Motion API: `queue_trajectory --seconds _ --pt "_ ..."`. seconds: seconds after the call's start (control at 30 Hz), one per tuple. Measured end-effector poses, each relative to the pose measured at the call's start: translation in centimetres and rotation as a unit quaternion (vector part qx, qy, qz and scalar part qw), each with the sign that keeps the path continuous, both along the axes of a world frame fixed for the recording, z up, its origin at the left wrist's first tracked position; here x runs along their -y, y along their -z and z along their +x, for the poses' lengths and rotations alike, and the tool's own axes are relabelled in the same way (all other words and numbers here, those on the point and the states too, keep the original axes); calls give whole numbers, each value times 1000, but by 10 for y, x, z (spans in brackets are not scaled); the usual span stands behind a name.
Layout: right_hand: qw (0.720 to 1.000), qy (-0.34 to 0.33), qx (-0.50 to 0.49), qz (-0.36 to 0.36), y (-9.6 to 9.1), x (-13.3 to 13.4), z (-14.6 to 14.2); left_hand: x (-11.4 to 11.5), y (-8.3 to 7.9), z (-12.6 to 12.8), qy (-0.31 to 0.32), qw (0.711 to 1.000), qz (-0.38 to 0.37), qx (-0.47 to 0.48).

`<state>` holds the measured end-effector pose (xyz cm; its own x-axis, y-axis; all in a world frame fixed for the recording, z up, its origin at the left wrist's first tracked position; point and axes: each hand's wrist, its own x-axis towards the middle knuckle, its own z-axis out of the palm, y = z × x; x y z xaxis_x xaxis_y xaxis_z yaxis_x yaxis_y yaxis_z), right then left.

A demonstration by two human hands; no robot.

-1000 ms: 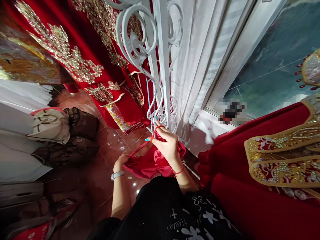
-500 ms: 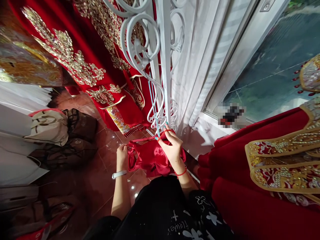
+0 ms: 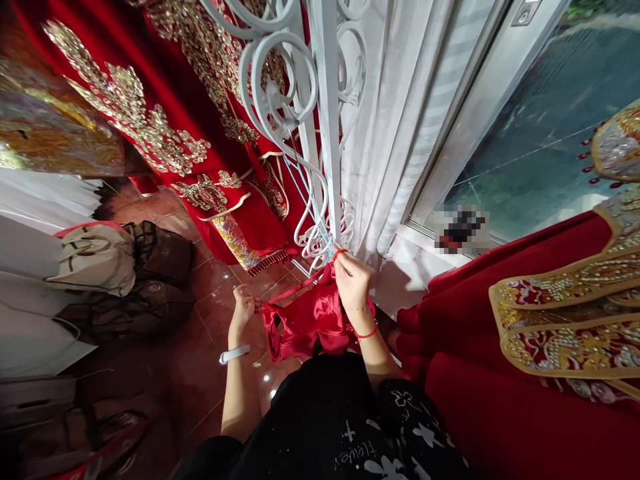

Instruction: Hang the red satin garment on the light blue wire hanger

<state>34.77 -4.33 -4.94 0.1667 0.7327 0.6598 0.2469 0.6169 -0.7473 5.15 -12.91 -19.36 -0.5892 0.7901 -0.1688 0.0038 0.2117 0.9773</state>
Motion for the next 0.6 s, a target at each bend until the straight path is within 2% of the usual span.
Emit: queue_trajectory --seconds 0.13,0.27,0.43,0.6 --pt "997 30 5 -72 -5 -20 19 3 -15 -7 29 997 38 68" --pt "993 33 3 -116 -20 -40 43 4 -34 -7 36 988 107 101" --pt "994 18 86 -63 -40 -55 68 0 -62 1 -1 979 188 84" --pt "993 -14 113 -27 -51 -61 75 -17 -100 2 -35 967 252 17"
